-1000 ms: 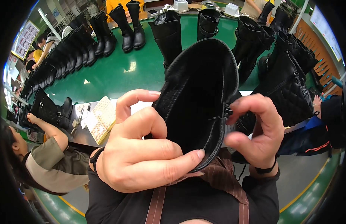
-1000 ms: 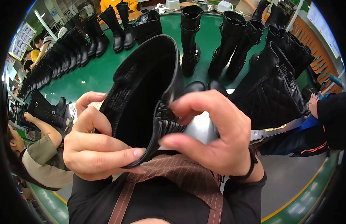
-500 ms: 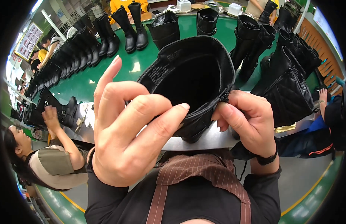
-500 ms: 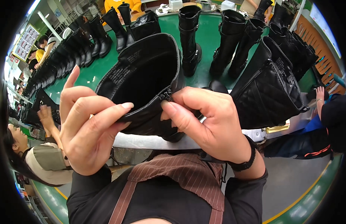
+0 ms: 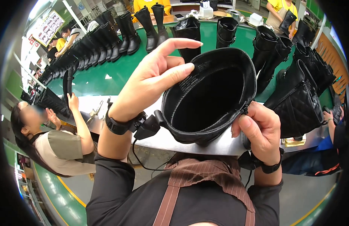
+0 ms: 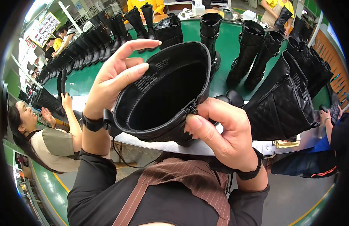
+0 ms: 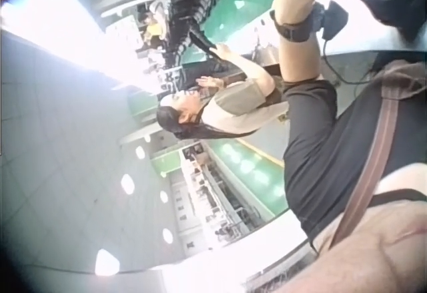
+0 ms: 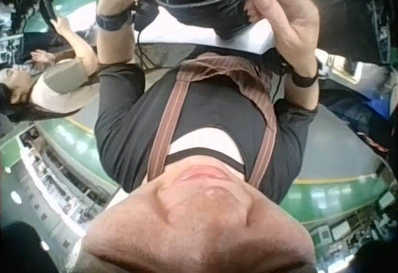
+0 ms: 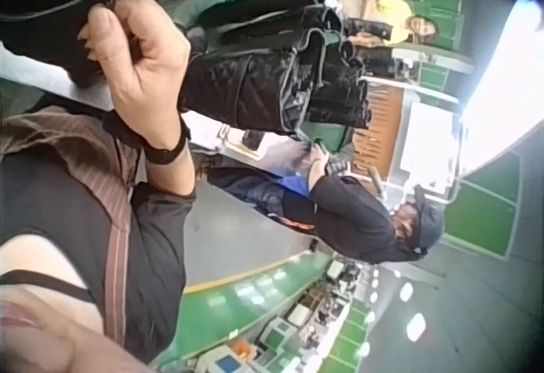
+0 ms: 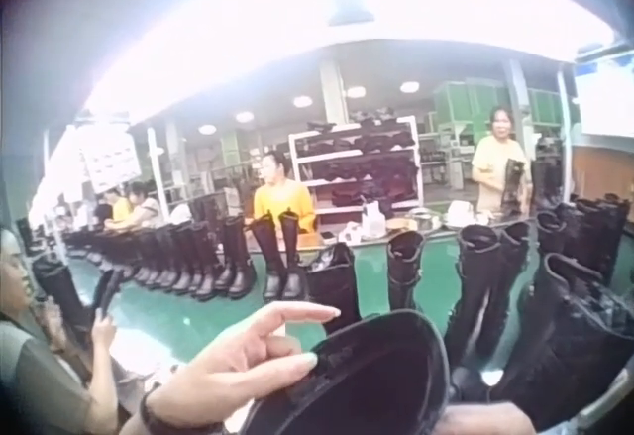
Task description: Perform quality control inspection on finished boots by checking zippers, material, and sole.
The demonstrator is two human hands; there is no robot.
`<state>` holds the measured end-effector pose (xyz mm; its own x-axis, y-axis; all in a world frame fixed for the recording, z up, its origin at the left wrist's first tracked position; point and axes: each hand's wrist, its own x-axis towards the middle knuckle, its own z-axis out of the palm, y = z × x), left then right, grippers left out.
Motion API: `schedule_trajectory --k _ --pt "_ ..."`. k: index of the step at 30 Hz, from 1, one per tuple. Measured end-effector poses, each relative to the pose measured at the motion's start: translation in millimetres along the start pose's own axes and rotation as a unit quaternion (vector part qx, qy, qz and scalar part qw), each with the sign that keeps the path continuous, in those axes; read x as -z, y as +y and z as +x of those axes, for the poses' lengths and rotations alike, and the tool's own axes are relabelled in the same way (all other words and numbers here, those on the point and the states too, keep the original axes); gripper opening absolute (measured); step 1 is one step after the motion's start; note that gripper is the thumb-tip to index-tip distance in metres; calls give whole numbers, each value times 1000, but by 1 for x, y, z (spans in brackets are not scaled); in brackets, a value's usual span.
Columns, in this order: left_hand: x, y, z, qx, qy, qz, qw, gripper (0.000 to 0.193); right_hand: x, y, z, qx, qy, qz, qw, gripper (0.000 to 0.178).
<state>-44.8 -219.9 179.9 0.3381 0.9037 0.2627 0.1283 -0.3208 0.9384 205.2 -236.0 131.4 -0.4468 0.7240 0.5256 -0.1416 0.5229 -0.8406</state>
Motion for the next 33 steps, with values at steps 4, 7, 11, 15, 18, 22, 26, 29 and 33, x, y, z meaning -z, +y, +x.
schedule_trajectory --k 4,7,11,15,18,22,26,29,33 --pt "-4 -10 1 -28 -6 -99 995 52 1 0 -3 -1 0 -3 1000 17" --pt "-4 -16 -1 -39 4 -173 984 55 1 1 -5 10 -1 -4 1000 18" --pt "-2 -19 -4 -54 -1 -153 987 56 -3 3 -7 18 -11 2 1000 20" --pt "-4 -21 -10 -64 5 -200 978 54 -10 3 -12 -2 15 39 999 21" --pt "-5 -19 -16 -65 4 -214 975 51 -14 0 -14 -9 6 40 999 17" --pt "-1 -7 -22 -66 101 -82 989 48 -20 0 -3 22 -9 -41 999 11" --pt "-7 3 -25 -60 226 -79 969 52 -31 14 17 92 -23 -15 995 6" --pt "3 9 -22 8 175 -43 984 50 -25 5 8 123 11 -147 981 16" --pt "29 0 -20 9 124 -133 983 43 20 -41 -41 198 250 -519 793 33"
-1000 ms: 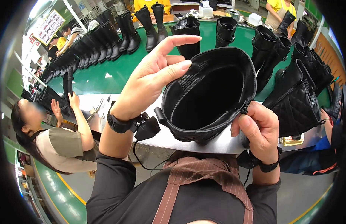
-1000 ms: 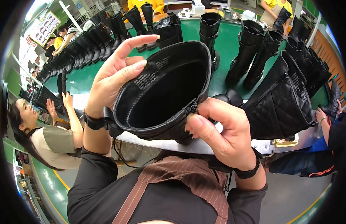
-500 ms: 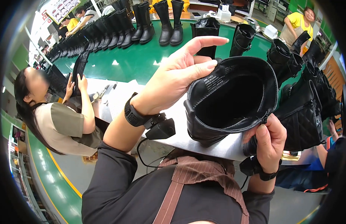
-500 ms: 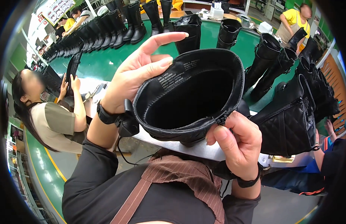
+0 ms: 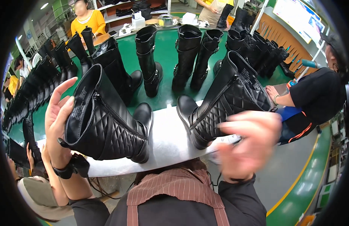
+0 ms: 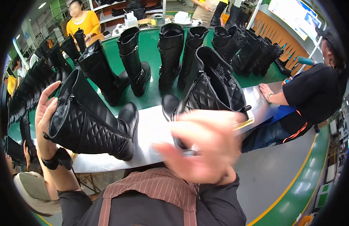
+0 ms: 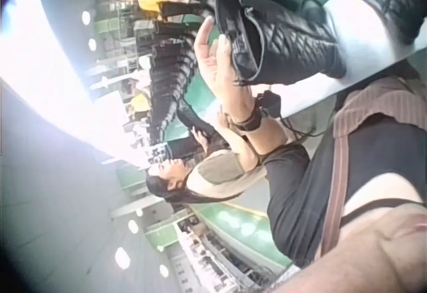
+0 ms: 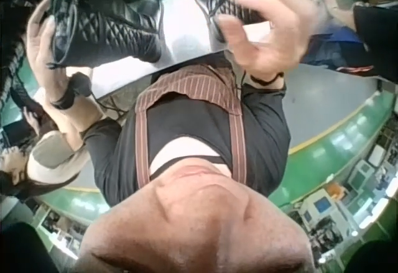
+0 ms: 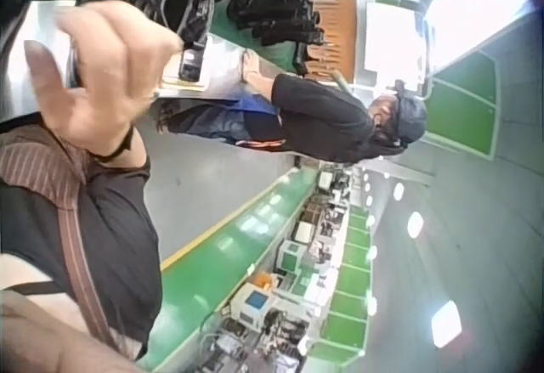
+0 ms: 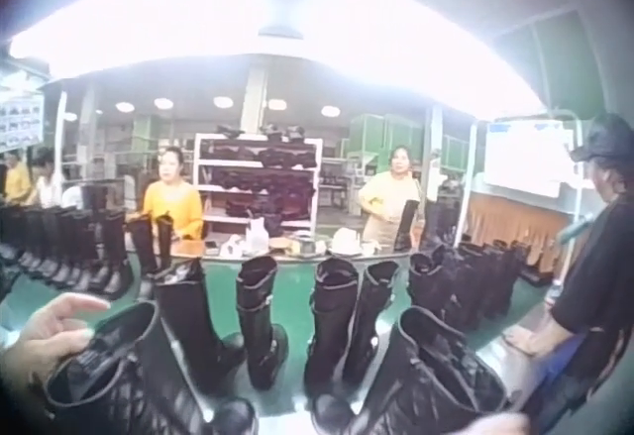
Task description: Perform quality control inspection on finished boots by checking zippers, material, and sole.
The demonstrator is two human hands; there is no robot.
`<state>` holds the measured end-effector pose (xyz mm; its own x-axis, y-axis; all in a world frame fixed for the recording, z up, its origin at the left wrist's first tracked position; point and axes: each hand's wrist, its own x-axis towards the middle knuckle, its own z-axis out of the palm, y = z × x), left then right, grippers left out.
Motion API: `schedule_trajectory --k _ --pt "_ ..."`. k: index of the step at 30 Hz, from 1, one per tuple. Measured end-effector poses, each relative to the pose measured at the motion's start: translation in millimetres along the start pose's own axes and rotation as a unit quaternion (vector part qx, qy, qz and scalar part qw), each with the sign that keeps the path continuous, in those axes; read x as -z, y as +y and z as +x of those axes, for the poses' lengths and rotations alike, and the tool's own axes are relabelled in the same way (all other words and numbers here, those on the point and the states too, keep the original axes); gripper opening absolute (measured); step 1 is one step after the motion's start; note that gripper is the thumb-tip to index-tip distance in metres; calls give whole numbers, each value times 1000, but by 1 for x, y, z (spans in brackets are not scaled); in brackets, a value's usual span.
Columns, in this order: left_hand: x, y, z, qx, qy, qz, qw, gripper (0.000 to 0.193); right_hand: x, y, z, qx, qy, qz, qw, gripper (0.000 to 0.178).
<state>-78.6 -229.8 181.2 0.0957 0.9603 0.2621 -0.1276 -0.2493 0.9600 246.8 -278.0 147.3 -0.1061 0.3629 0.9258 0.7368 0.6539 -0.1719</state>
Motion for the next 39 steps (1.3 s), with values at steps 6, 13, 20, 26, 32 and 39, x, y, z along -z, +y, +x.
schedule_trajectory --k 6,13,20,26,32,39 --pt "3 -14 -17 -55 134 141 979 40 50 61 1 -154 100 0 983 44" --pt "-11 -23 -30 -76 210 183 957 49 51 113 -16 -310 5 221 925 22" --pt "47 -63 -33 -17 133 76 988 35 35 128 -35 -355 26 322 878 22" --pt "86 -125 -62 167 27 174 970 33 32 130 -76 -415 42 300 858 33" --pt "82 -175 -78 327 -152 254 897 32 20 133 -126 -495 30 310 811 36" --pt "62 -199 -88 364 -360 288 809 32 8 111 -144 -373 -324 286 821 62"
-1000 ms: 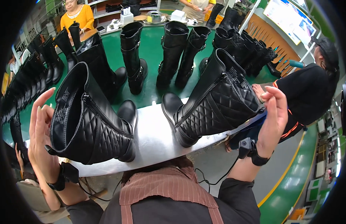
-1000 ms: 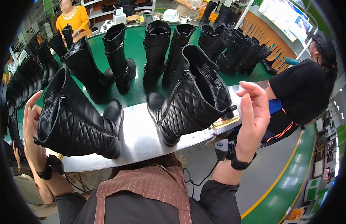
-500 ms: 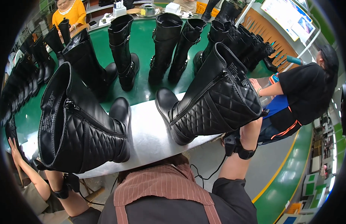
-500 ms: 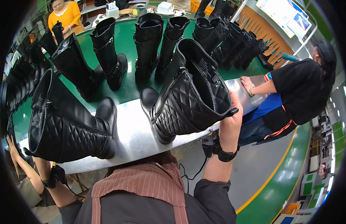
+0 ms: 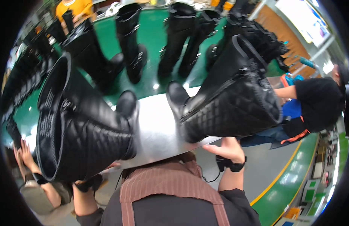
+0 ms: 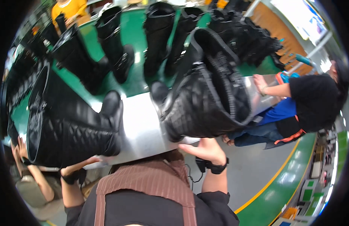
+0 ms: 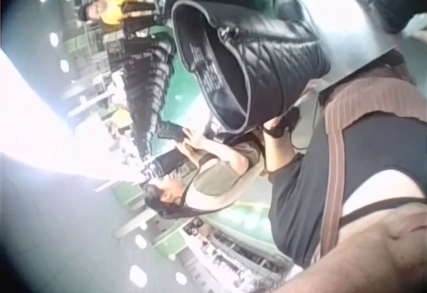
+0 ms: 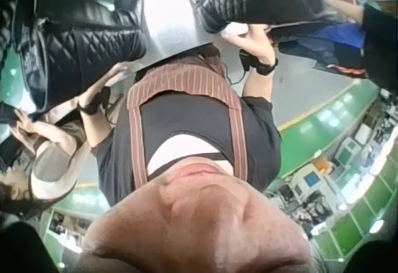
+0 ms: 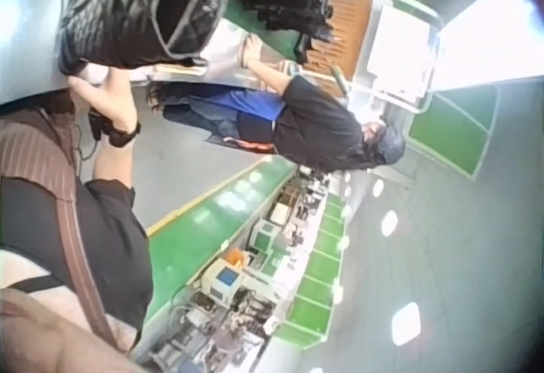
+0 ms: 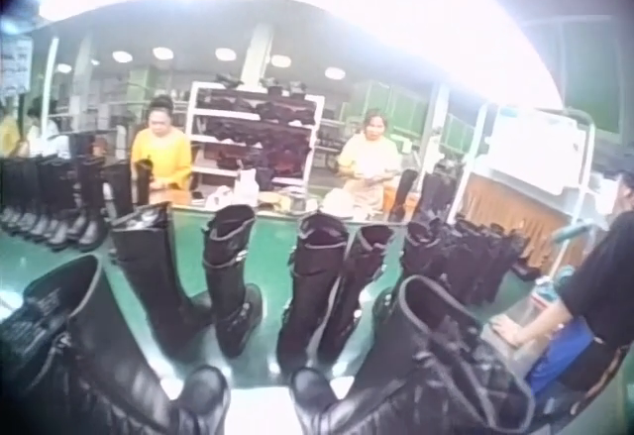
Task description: Perform quality control inspection on finished boots by checking zippers, material, and sole.
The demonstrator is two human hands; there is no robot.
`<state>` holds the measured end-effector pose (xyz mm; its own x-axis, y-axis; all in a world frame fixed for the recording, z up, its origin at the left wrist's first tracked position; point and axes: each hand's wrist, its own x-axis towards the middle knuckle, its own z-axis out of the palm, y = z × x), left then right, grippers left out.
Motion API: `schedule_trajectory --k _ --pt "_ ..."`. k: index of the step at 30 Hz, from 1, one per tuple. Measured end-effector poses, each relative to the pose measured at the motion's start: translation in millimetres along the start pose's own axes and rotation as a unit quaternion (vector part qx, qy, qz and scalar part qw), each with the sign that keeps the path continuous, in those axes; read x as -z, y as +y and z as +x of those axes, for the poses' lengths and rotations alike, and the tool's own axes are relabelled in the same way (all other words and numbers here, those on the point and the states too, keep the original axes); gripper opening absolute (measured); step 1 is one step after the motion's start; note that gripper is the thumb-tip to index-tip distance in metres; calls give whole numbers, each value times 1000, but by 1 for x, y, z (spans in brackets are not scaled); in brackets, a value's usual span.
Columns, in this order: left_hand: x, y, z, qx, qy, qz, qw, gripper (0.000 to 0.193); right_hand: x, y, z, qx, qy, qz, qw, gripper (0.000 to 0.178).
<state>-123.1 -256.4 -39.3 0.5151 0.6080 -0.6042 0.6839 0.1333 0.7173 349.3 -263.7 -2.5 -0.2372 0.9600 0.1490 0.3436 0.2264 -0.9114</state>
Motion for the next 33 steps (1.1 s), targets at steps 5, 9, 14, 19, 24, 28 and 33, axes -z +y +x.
schedule_trajectory --k 5,9,14,19,24,28,33 --pt "-25 30 12 -102 1 -78 992 32 -29 3 9 -84 56 120 988 67" --pt "-46 71 23 34 94 -302 948 35 -54 16 19 -42 104 66 992 61" --pt "-44 86 22 15 230 -344 910 41 -58 19 26 -82 141 101 981 40" --pt "-45 74 20 -17 225 -226 948 53 -56 2 27 -138 147 135 970 29" --pt "-62 74 25 -243 271 -385 848 41 -91 -12 13 -107 120 392 906 43" --pt "-57 74 24 -279 207 -519 781 40 -105 -17 13 -87 138 507 846 39" --pt "-53 72 18 -367 185 -529 743 48 -111 -29 15 -16 140 540 829 43"
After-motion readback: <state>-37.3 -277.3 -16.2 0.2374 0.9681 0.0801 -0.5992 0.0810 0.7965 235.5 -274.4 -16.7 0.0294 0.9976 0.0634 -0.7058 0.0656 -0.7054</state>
